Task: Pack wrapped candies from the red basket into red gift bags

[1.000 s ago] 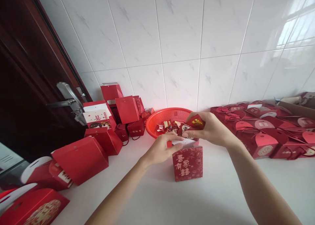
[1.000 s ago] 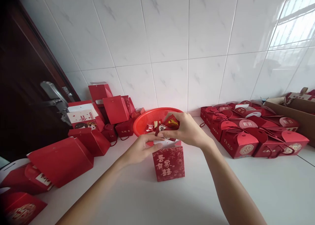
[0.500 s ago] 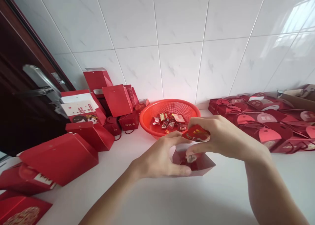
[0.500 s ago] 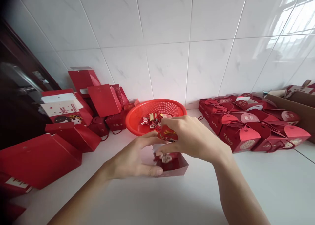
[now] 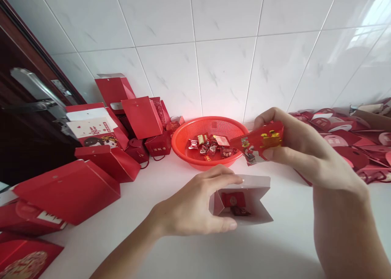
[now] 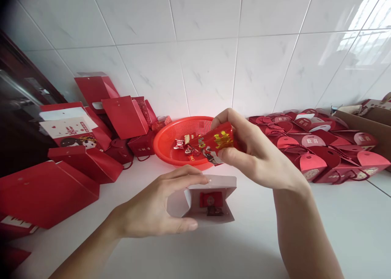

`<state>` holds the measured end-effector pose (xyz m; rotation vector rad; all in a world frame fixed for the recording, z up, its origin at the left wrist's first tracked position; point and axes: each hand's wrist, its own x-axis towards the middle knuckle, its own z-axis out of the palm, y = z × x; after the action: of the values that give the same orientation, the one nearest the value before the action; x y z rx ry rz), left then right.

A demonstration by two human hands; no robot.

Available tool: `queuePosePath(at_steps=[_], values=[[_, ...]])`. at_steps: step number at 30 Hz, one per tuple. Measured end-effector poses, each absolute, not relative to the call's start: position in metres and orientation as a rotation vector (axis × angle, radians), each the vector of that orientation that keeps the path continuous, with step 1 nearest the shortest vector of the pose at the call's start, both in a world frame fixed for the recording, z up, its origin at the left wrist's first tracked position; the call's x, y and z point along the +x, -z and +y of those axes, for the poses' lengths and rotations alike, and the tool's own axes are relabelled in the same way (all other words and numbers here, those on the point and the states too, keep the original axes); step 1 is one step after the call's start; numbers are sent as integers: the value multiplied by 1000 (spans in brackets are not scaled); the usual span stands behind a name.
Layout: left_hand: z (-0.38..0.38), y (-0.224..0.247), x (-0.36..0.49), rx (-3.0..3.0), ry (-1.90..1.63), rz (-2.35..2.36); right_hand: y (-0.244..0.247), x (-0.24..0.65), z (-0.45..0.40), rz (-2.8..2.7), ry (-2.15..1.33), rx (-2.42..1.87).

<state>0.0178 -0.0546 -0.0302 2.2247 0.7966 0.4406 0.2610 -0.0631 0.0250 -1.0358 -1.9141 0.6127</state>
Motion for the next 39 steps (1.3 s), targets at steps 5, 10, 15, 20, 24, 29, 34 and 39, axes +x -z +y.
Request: queuePosePath(at_steps=[5, 10, 15, 20, 24, 29, 34, 39], values=[[-53, 33, 16, 2268, -477, 812, -24, 259, -53, -1807, -762, -976], [-49, 30, 15, 2287, -507, 838, -24, 260, -53, -1804, -856, -889], [-47, 31, 12, 2318, -520, 833, -22, 265, -53, -1834, -895, -786], [-47, 32, 11, 2355, -539, 828, -19, 268, -54, -1859, -904, -730], [-45, 30, 11, 2359, -518, 834, -21, 266, -54, -1898, -933, -735], [-44, 30, 10, 2356, -514, 854, -22, 265, -52, -1948, -958, -737], [-39, 30, 8, 2320, -550, 806, -19, 264, -50, -2026, -914, -751], [-31, 30, 6, 2242, -554, 842, -13, 253, -47, -2169, -728, -840]])
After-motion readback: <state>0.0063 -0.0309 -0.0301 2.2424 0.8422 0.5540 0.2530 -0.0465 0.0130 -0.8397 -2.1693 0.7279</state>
